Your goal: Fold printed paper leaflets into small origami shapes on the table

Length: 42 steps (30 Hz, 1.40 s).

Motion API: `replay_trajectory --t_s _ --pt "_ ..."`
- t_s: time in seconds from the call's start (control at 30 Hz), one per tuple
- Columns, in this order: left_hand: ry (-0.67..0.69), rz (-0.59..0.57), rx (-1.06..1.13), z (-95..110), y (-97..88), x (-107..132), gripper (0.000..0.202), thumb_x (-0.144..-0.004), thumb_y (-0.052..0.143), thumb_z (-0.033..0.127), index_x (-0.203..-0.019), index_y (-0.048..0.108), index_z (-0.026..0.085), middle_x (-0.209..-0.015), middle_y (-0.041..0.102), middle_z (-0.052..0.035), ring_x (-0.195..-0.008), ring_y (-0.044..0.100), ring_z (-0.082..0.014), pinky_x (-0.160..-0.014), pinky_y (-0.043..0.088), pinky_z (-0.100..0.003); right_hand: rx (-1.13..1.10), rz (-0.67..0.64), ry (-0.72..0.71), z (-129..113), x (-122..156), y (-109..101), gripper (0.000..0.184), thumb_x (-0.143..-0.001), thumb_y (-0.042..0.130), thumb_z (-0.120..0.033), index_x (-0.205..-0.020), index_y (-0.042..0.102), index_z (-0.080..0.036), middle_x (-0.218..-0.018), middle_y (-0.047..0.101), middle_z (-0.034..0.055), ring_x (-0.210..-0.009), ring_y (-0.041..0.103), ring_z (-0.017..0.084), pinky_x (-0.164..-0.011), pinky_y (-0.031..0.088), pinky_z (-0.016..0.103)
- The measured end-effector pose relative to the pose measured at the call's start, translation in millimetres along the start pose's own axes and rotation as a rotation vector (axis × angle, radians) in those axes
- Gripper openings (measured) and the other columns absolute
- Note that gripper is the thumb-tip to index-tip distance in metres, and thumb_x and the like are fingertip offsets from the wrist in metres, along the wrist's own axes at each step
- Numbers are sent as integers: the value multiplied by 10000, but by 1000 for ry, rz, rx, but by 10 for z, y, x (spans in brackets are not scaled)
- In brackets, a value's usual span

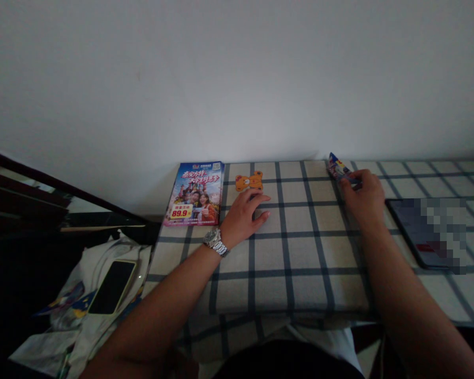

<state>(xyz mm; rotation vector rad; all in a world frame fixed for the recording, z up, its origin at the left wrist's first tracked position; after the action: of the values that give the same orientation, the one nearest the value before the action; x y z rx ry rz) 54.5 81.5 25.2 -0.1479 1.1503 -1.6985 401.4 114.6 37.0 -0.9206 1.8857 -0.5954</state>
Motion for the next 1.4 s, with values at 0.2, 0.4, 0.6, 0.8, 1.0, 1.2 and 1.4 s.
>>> replay_trajectory --t_s 0.2,0.4,0.6,0.8,1.0,1.2,1.4 --pt "-10 -1 5 -1 4 2 309 -966 699 283 -1269 654 244 -1336 593 -93 -1279 582 -270 -1142 502 -495 20 -27 23 22 2 23 219 -862 667 -383 -999 620 -218 -895 600 51 -717 524 211 -770 469 399" --pt "-7 -7 5 7 2 -3 307 -969 695 288 -1269 656 238 -1331 595 -95 -1277 580 -269 -1146 496 -500 -22 1 22 9 21 -23 304 -831 716 -375 -1068 620 -212 -1020 637 90 -717 546 211 -772 498 410" --pt "-6 -15 -3 9 6 -7 306 -973 686 302 -1270 662 236 -1335 592 -98 -1286 576 -269 -1158 491 -496 -53 87 -42 -96 32 -182 348 -839 747 -394 -1128 638 -232 -1132 623 144 -1016 598 342 -888 531 506" --pt "-13 -26 -14 1 22 -4 292 -968 690 311 -1252 666 251 -1337 592 -97 -1293 577 -283 -1153 497 -525 -74 102 -178 -463 107 -271 254 -918 699 -418 -1081 649 -231 -1084 647 136 -1014 604 336 -939 499 522" --pt "-11 -39 -15 -1 34 2 283 -974 683 316 -1246 676 240 -1354 583 -105 -1316 568 -285 -1166 486 -519 -270 -220 -389 -1023 359 66 165 -965 650 -397 -1050 648 -255 -961 655 79 -899 624 273 -817 533 441" --pt "-10 -42 -25 18 24 3 279 -973 689 297 -1245 680 239 -1361 580 -102 -1325 563 -280 -1174 479 -509 -402 -454 -473 -1295 590 330 132 -991 636 -378 -973 638 -248 -899 664 64 -860 642 252 -767 534 411" --pt "-12 -35 -7 22 12 -4 265 -971 692 293 -1231 680 242 -1347 594 -100 -1314 576 -278 -1162 491 -513 -410 -509 -400 -1228 609 429 166 -979 665 -404 -1024 638 -247 -875 655 49 -792 632 226 -704 528 379"
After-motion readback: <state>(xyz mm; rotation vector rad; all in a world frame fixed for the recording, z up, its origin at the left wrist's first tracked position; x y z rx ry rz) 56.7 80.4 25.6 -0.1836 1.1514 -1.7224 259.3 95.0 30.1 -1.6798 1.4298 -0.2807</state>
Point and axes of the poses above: each hand's wrist, its own x-axis away from the middle knuckle, its own y-axis out of the palm, z = x × y, the point moved 10 cm from there along -x, towards the middle knuckle
